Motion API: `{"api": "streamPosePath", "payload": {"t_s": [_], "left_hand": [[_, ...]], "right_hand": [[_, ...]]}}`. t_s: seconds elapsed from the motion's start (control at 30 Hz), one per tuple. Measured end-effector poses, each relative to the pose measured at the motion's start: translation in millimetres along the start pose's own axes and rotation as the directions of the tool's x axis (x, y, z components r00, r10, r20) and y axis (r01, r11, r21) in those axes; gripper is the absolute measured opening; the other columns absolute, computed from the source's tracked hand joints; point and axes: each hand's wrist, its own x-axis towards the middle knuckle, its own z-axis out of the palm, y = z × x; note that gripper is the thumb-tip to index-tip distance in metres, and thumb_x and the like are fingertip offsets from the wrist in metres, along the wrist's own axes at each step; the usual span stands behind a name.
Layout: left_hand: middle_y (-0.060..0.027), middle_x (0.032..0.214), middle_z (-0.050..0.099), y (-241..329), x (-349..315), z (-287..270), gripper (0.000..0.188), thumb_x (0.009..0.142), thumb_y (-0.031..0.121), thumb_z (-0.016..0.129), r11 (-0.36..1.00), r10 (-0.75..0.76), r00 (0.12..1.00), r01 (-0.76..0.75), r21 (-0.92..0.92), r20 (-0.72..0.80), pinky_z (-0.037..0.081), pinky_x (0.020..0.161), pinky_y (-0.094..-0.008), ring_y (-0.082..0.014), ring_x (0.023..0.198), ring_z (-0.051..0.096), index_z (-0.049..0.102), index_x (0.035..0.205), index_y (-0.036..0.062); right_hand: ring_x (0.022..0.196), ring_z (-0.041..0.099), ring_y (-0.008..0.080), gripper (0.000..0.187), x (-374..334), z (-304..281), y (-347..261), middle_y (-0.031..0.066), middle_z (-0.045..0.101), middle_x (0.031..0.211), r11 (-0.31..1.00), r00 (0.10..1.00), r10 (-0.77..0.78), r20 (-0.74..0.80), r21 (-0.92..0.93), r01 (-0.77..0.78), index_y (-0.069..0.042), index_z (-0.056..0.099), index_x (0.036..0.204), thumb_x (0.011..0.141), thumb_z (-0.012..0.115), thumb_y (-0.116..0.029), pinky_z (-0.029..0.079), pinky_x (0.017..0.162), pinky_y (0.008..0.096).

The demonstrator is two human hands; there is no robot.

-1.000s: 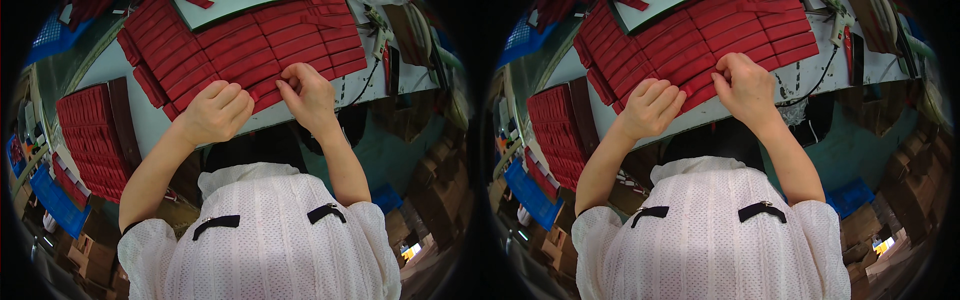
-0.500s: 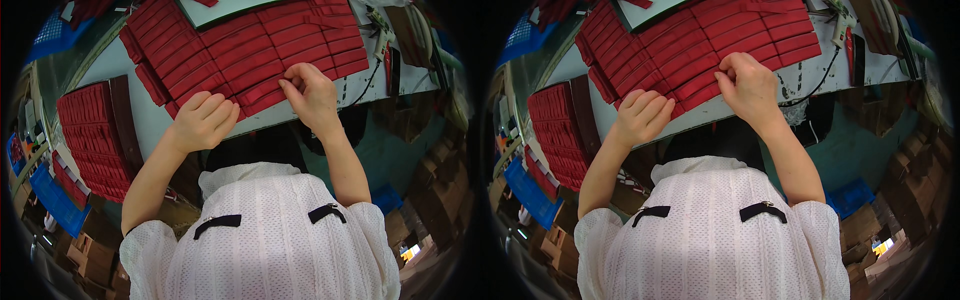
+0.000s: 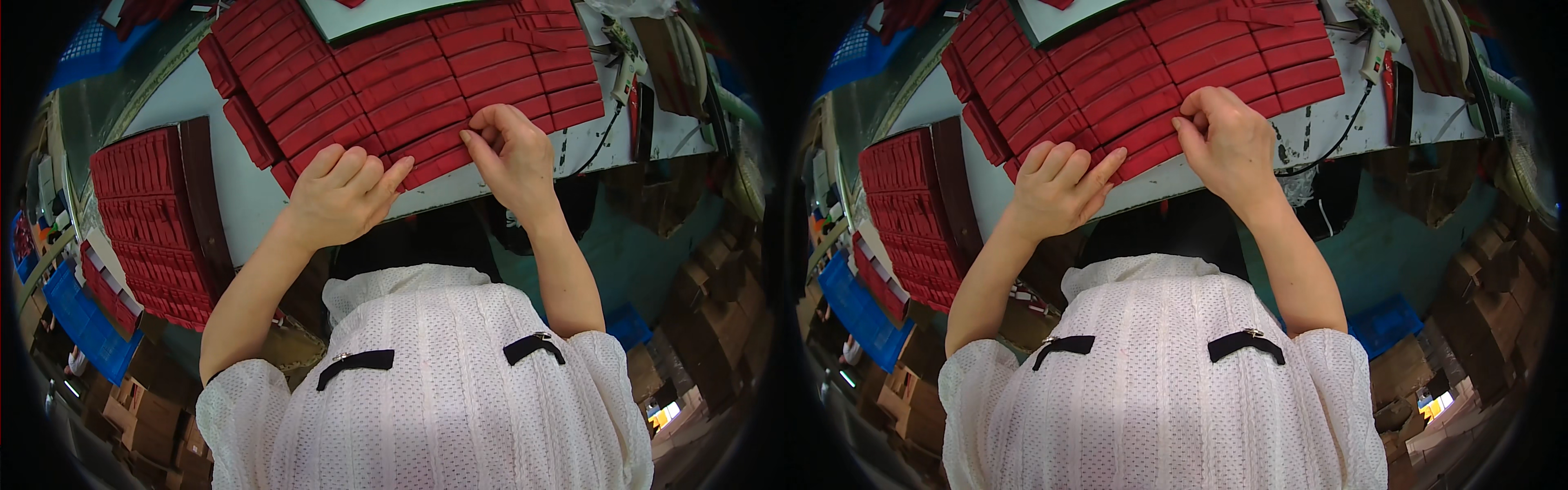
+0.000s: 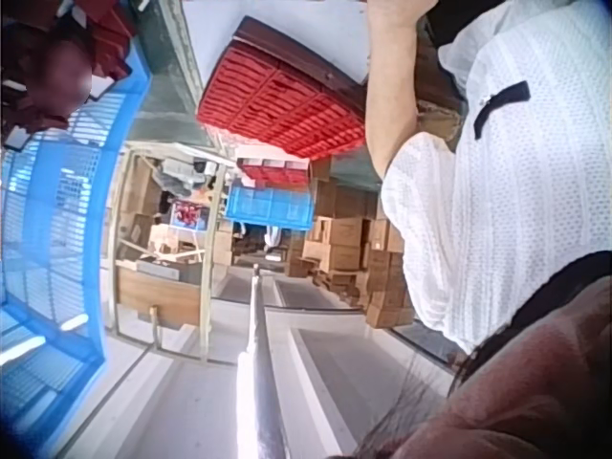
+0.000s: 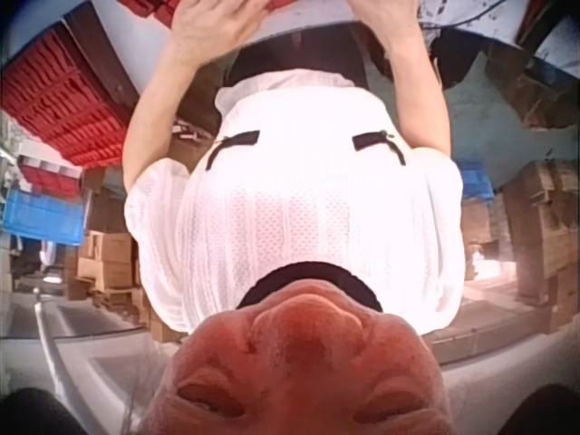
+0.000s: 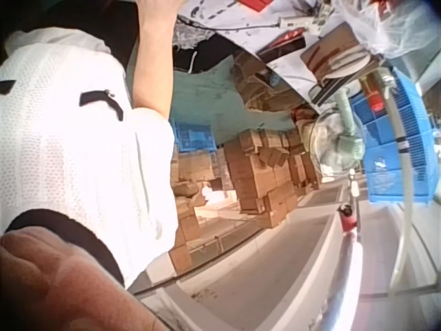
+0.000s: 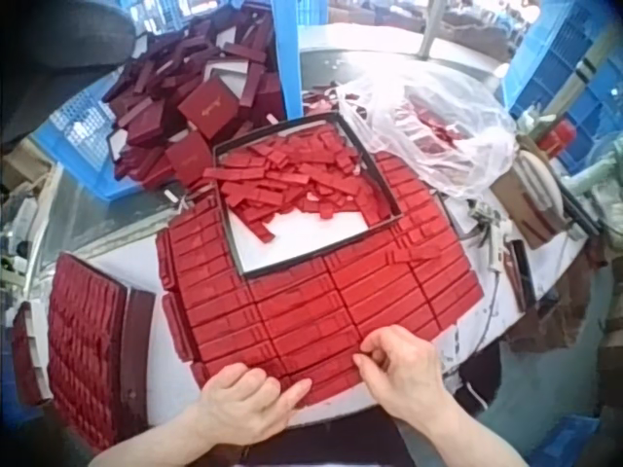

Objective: The person assembles a red paper craft by applying hot glue to a grid-like base and attaching small red paper strips. They repeatedly pick up strips, apply glue, and press them into place to form a textured surface. The person also folds a separate red strip and applies glue to it.

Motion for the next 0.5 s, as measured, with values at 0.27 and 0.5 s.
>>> {"api": "streamPosePath", "payload": {"t_s": [0.27, 0.5], "left_hand": [[-0.0014, 0.08, 0.045, 0.0, 2.2, -4.8, 0.044, 0.07, 0.027, 0.063, 0.995, -0.035, 0.996, 0.042, -0.089, 0.082, 0.036, 0.076, -0.0332, -0.0181, 0.08, 0.046, 0.061, 0.111, 0.0117], [-0.0016, 0.081, 0.045, 0.2, 1.3, -3.2, 0.044, 0.07, 0.028, 0.064, 0.995, -0.025, 0.996, 0.033, -0.094, 0.086, 0.036, 0.077, -0.0337, -0.0184, 0.081, 0.046, 0.061, 0.111, 0.0113]], "right_hand": [[0.065, 0.059, 0.0201, 0.018, -3.8, 1.6, 3.9, 0.0059, 0.059, 0.075, 0.998, 0.998, -0.043, -0.042, 0.033, 0.045, -0.007, 0.059, 0.084, 0.069, 0.068, -0.011, 0.044, 0.055, 0.0315], [0.127, 0.033, 0.0214, 0.066, -43.9, 17.6, 3.3, 0.0065, 0.041, 0.135, 0.774, 0.867, -0.447, 0.218, -0.391, 0.497, -0.011, 0.046, 0.127, 0.068, 0.068, -0.033, 0.019, 0.102, 0.0423]]}}
